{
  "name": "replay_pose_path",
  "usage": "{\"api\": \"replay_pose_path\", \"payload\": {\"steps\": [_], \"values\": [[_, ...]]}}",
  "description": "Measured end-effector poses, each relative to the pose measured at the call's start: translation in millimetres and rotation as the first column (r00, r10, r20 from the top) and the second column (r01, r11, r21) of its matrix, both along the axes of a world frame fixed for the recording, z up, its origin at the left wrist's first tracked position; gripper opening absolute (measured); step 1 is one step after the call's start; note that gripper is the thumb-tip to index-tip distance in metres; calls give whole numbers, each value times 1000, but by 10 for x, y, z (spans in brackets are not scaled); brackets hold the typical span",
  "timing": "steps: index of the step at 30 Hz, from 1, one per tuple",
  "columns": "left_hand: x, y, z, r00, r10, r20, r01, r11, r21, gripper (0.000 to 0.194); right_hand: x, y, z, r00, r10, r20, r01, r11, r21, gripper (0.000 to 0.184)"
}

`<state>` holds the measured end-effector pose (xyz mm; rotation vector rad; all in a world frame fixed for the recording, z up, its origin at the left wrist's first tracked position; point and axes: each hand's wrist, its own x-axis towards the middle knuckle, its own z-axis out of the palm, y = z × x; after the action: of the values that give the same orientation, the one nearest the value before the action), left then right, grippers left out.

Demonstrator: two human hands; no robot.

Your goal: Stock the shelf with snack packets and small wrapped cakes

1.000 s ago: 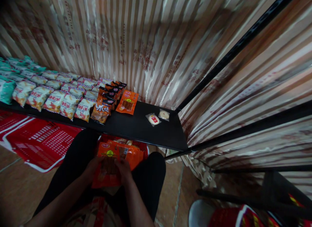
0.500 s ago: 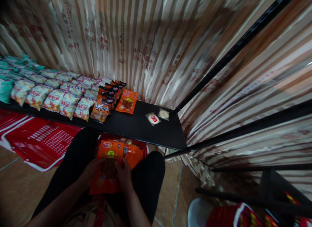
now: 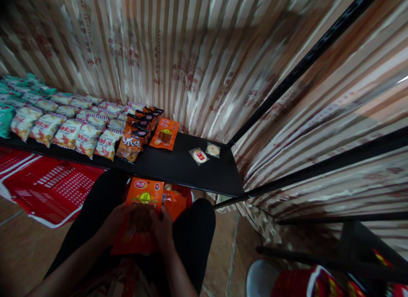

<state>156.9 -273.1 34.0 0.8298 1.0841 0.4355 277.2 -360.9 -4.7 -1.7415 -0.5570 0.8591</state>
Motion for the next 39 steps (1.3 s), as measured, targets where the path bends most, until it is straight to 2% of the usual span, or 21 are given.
{"api": "replay_pose_path", "payload": {"steps": [3, 7, 10, 13, 18, 22, 26, 32, 39], "values": [[21, 96, 27, 999, -6, 54, 5, 1000, 19, 20, 44, 36, 19, 997, 38, -73, -32, 996, 80, 23], [96, 231, 4, 996, -30, 82, 26, 998, 49, 31, 126, 118, 32, 989, 106, -101, -83, 973, 215, 27], [182, 320, -10, 997, -39, 69, 34, 996, 80, 36, 176, 197, 45, 992, 93, -85, -67, 961, 270, 26], [271, 396, 6, 994, -40, 97, 37, 999, 39, 36, 214, 274, 64, 993, 75, -96, -41, 948, 316, 26], [394, 512, 98, 994, -10, 107, 10, 1000, -3, 32, 321, 378, 128, 996, 63, -63, -42, 956, 290, 28], [496, 608, 193, 983, 79, 165, -79, 997, -8, 28, 459, 475, 190, 1000, 22, 10, -23, 975, 220, 32], [596, 701, 255, 976, 153, 154, -157, 987, 17, 30, 601, 611, 223, 992, -47, 117, 23, 980, 197, 34], [721, 838, 247, 975, 135, 178, -147, 987, 56, 33, 790, 837, 281, 982, -92, 166, 57, 977, 204, 40], [900, 1034, 246, 986, 115, 119, -138, 969, 206, 38, 1010, 1082, 306, 972, -66, 226, 18, 978, 206, 38]]}}
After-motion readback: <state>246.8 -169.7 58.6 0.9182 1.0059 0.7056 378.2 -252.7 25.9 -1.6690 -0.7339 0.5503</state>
